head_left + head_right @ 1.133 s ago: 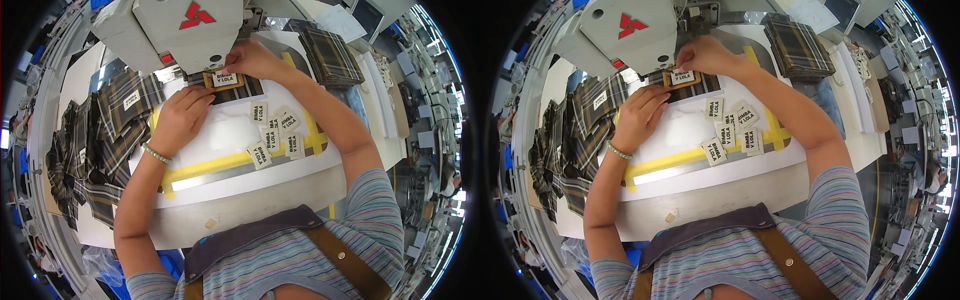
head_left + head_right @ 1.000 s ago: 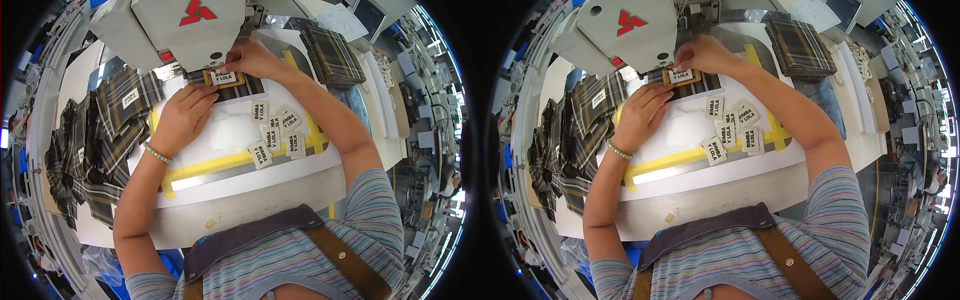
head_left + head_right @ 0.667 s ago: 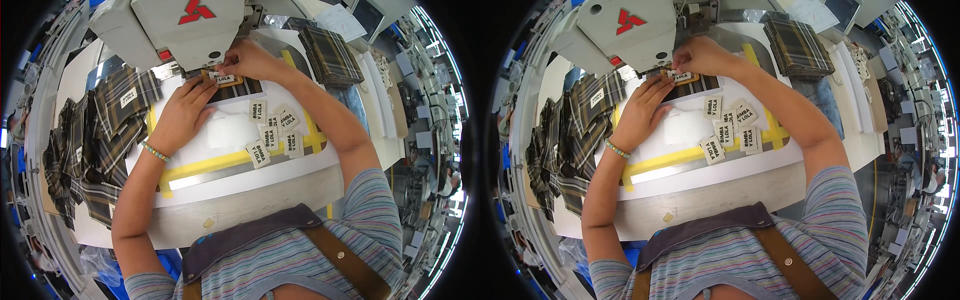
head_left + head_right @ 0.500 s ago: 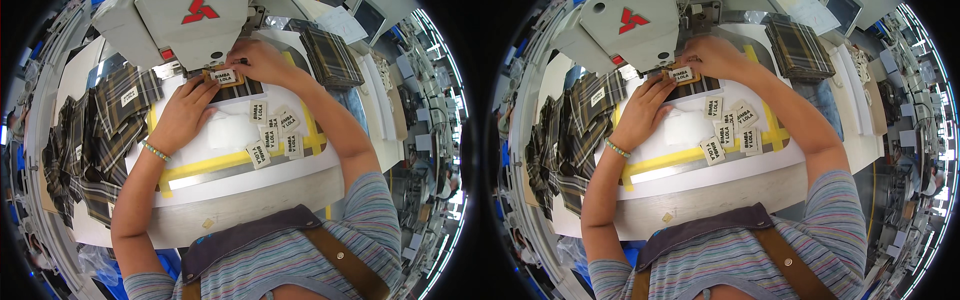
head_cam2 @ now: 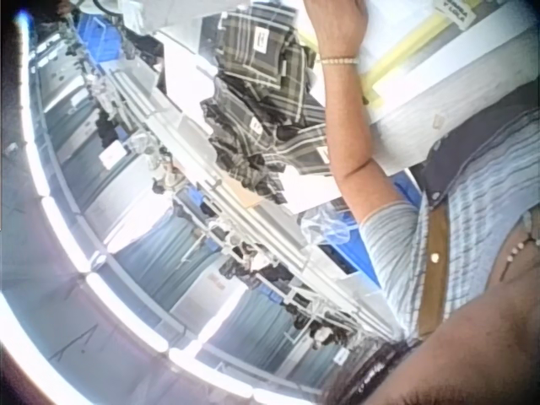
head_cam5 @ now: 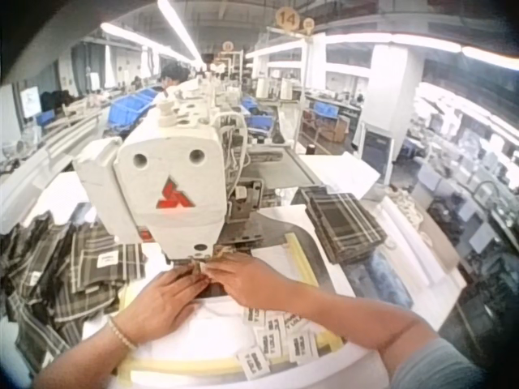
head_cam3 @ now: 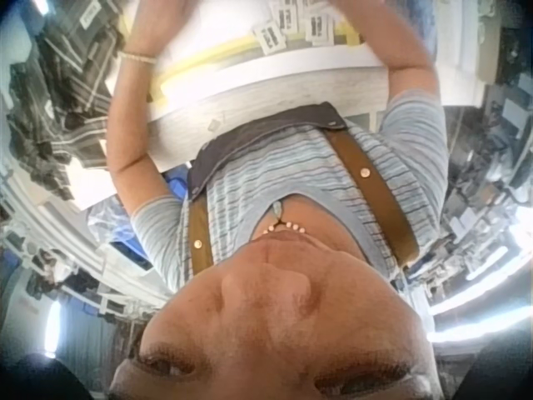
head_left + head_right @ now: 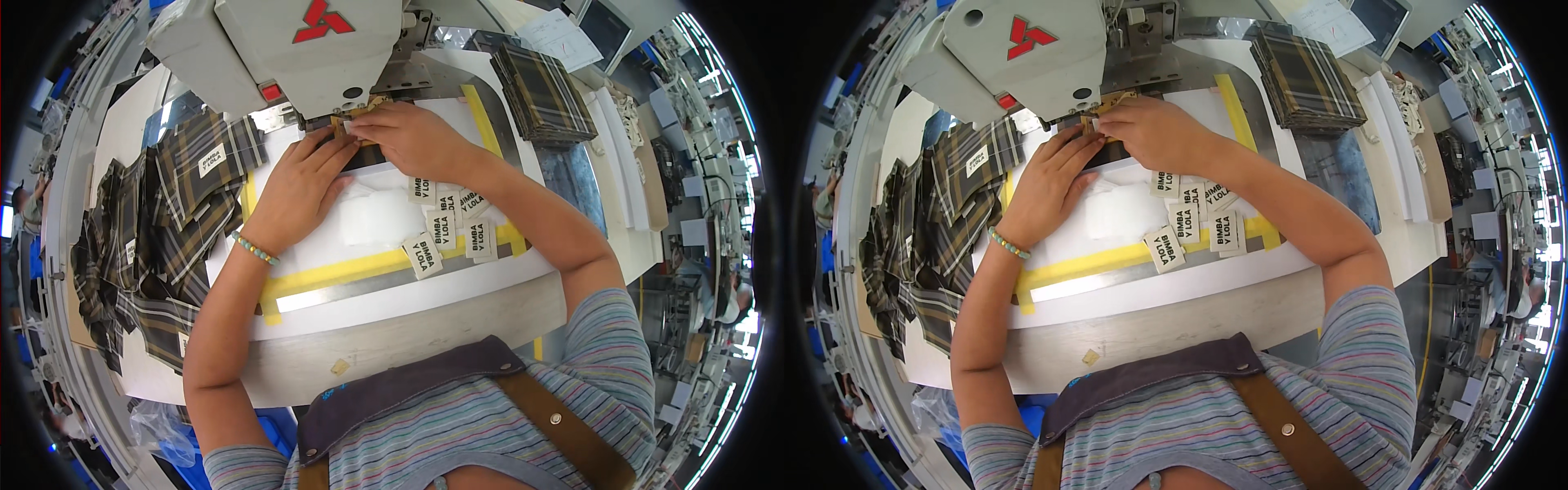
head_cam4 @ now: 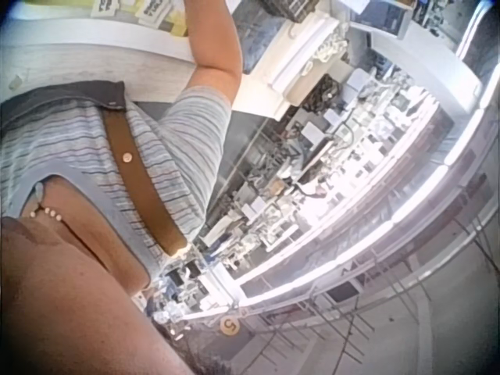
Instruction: The person uses a sewing machine to attach small rectangular labels to plaid fabric pieces. They repeatedly pick up a fabric piece, place it under the machine's presser foot, align a label, and sew it in place. The finished items are moved to a stack on the left side of the table.
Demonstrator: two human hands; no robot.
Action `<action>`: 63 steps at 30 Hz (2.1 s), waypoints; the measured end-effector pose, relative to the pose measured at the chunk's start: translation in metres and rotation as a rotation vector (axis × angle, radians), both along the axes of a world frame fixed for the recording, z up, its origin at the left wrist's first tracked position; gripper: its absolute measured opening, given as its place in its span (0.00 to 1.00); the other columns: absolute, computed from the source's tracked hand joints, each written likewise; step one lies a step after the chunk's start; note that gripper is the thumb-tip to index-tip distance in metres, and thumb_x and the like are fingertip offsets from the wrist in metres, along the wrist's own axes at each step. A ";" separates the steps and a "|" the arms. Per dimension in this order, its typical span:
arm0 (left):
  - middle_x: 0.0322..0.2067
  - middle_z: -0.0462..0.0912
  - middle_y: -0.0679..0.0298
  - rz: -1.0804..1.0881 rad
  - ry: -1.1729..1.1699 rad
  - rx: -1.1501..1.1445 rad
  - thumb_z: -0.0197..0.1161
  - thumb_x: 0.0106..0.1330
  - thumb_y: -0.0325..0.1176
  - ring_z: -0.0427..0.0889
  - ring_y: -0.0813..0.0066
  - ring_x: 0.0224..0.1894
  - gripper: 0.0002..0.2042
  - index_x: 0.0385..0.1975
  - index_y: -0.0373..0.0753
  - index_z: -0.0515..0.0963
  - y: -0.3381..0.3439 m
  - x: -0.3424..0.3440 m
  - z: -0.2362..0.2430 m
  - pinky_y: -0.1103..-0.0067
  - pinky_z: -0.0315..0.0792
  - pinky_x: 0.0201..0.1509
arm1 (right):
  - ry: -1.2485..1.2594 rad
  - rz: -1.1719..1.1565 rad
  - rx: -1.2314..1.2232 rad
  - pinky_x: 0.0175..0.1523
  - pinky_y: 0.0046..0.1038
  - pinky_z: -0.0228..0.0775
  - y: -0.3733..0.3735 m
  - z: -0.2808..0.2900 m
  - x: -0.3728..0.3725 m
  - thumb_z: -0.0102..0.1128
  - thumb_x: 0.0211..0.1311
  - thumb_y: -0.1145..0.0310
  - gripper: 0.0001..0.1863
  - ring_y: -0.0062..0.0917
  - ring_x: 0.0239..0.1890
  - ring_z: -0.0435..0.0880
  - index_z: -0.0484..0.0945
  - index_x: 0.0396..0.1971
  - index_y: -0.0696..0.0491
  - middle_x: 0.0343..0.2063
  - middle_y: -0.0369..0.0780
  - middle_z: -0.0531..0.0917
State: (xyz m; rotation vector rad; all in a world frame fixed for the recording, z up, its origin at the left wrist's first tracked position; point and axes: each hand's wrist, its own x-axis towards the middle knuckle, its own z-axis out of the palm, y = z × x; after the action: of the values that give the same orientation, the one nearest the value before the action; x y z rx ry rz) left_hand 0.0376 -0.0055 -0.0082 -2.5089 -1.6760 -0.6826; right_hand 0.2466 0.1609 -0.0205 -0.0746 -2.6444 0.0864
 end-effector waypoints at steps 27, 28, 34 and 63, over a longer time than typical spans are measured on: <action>0.69 0.79 0.52 0.161 0.135 -0.007 0.64 0.76 0.34 0.75 0.49 0.72 0.21 0.64 0.30 0.78 -0.002 -0.015 0.001 0.61 0.70 0.75 | 0.112 0.039 -0.245 0.65 0.37 0.81 0.000 -0.006 0.002 0.62 0.65 0.77 0.16 0.36 0.60 0.85 0.89 0.51 0.55 0.57 0.38 0.89; 0.70 0.79 0.52 0.149 0.168 -0.014 0.64 0.76 0.34 0.75 0.49 0.72 0.21 0.64 0.30 0.78 -0.002 -0.017 0.003 0.61 0.70 0.75 | 0.122 0.045 -0.239 0.64 0.37 0.82 0.004 -0.007 0.003 0.61 0.66 0.77 0.16 0.36 0.59 0.85 0.89 0.51 0.55 0.57 0.38 0.89; 0.71 0.78 0.52 0.133 0.231 -0.043 0.63 0.77 0.34 0.75 0.48 0.72 0.22 0.66 0.30 0.76 -0.002 -0.018 0.006 0.60 0.70 0.76 | 0.096 0.052 -0.155 0.63 0.36 0.82 0.003 -0.003 0.003 0.61 0.66 0.77 0.14 0.37 0.58 0.85 0.89 0.49 0.54 0.56 0.37 0.89; 0.72 0.76 0.53 0.130 0.232 -0.087 0.60 0.79 0.34 0.74 0.49 0.72 0.23 0.70 0.30 0.74 -0.004 -0.022 0.010 0.60 0.69 0.76 | -0.013 0.040 -0.075 0.66 0.36 0.80 0.006 0.009 0.000 0.61 0.67 0.75 0.15 0.36 0.60 0.83 0.88 0.52 0.54 0.56 0.39 0.87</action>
State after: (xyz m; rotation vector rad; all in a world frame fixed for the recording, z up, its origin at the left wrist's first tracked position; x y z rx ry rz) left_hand 0.0152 -0.0092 0.0018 -2.3966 -1.7967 -0.3000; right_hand 0.2462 0.1672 -0.0113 -0.0469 -2.6556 0.1993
